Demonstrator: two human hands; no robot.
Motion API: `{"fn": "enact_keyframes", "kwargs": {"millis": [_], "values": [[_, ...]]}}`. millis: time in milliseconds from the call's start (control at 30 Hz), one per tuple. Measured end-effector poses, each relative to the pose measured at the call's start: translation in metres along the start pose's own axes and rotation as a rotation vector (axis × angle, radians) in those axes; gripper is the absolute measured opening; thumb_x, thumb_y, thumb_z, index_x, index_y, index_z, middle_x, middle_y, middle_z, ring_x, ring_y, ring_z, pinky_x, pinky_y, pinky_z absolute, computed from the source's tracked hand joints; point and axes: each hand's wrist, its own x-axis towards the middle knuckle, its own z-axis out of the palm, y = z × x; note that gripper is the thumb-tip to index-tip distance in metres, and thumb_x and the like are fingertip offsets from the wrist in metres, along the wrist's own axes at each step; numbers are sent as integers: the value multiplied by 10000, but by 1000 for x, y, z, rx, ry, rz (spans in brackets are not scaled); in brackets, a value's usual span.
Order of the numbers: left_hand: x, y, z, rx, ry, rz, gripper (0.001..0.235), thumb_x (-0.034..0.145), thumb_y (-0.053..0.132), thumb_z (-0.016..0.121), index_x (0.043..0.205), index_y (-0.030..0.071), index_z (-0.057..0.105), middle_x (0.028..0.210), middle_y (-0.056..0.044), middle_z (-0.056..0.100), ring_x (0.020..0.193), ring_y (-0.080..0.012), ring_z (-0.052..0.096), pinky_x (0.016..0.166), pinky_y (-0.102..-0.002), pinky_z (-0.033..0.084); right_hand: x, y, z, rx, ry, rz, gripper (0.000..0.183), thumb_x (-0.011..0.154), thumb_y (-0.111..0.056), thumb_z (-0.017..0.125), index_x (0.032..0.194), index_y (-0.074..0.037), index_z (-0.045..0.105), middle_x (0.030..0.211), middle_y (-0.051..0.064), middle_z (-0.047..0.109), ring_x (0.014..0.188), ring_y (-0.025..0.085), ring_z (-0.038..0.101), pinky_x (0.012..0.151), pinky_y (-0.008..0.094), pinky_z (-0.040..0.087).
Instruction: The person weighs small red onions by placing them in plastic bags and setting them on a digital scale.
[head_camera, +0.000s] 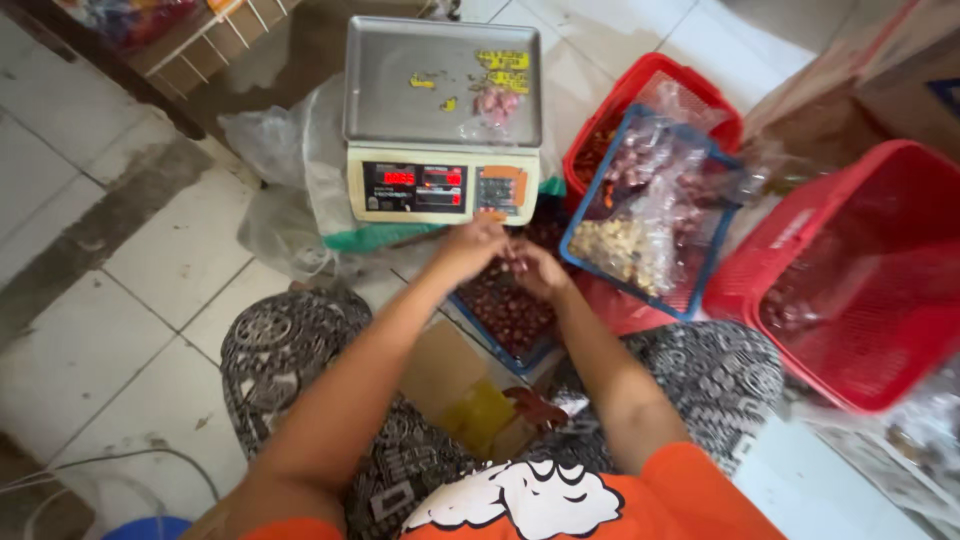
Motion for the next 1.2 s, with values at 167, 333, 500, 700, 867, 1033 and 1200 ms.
{"fn": "enact_keyframes", "kwargs": {"millis": [167, 333, 500, 700, 867, 1033, 1200], "values": [[61, 12, -34, 3, 193, -164, 327, 873, 281, 729, 1056, 14, 683, 866, -72, 719, 690, -157, 657, 614, -315, 547, -32, -86, 49, 119, -116, -133, 298, 974, -274, 666, 1170, -54, 621, 1020, 77, 640, 864, 199, 671, 669, 299, 537], [114, 1, -64, 36, 373, -116, 404, 878, 297, 712, 1023, -80, 703, 896, -174, 709, 781, -249, 658, 663, -401, 505, -48, -148, 118, 202, -60, -223, 322, 979, -128, 648, 1276, -71, 539, 1079, 78, 655, 927, 180, 672, 697, 257, 524], [165, -35, -53, -9, 650, -121, 660, 761, 370, 805, 1129, -105, 533, 961, -244, 661, 887, -360, 712, 772, -444, 568, -28, -187, 150, 32, 50, -199, 388, 964, -68, 603, 1340, -29, 513, 1071, 53, 662, 985, 155, 677, 737, 254, 529], [179, -24, -32, 264, 529, -185, 384, 855, 310, 663, 1081, 1, 693, 1061, -252, 723, 1066, -421, 678, 911, -489, 528, 14, -208, 134, -164, 255, -186, 374, 982, -56, 600, 1345, 5, 532, 1055, 68, 697, 899, 135, 650, 725, 269, 509], [156, 12, -29, 278, 530, -183, 313, 879, 294, 611, 1135, 139, 703, 1086, -164, 740, 1052, -378, 685, 884, -494, 526, 43, -232, 106, -228, 503, -121, 293, 937, -32, 595, 1230, -11, 596, 973, 75, 710, 860, 142, 705, 682, 262, 527], [143, 37, -27, 191, 464, -23, 427, 895, 280, 586, 1312, 196, 626, 1061, -175, 726, 1004, -394, 677, 853, -492, 528, 64, -250, 103, -495, 524, -168, 211, 916, 14, 666, 1115, 82, 689, 924, 167, 759, 718, 159, 728, 514, 245, 503], [160, 63, -33, 52, 406, 16, 275, 891, 264, 590, 1110, 102, 631, 925, -161, 723, 835, -356, 702, 744, -479, 562, 74, -274, 129, -981, 605, -194, 264, 925, -49, 708, 1153, 84, 703, 932, 205, 753, 764, 253, 743, 538, 297, 596]]}}
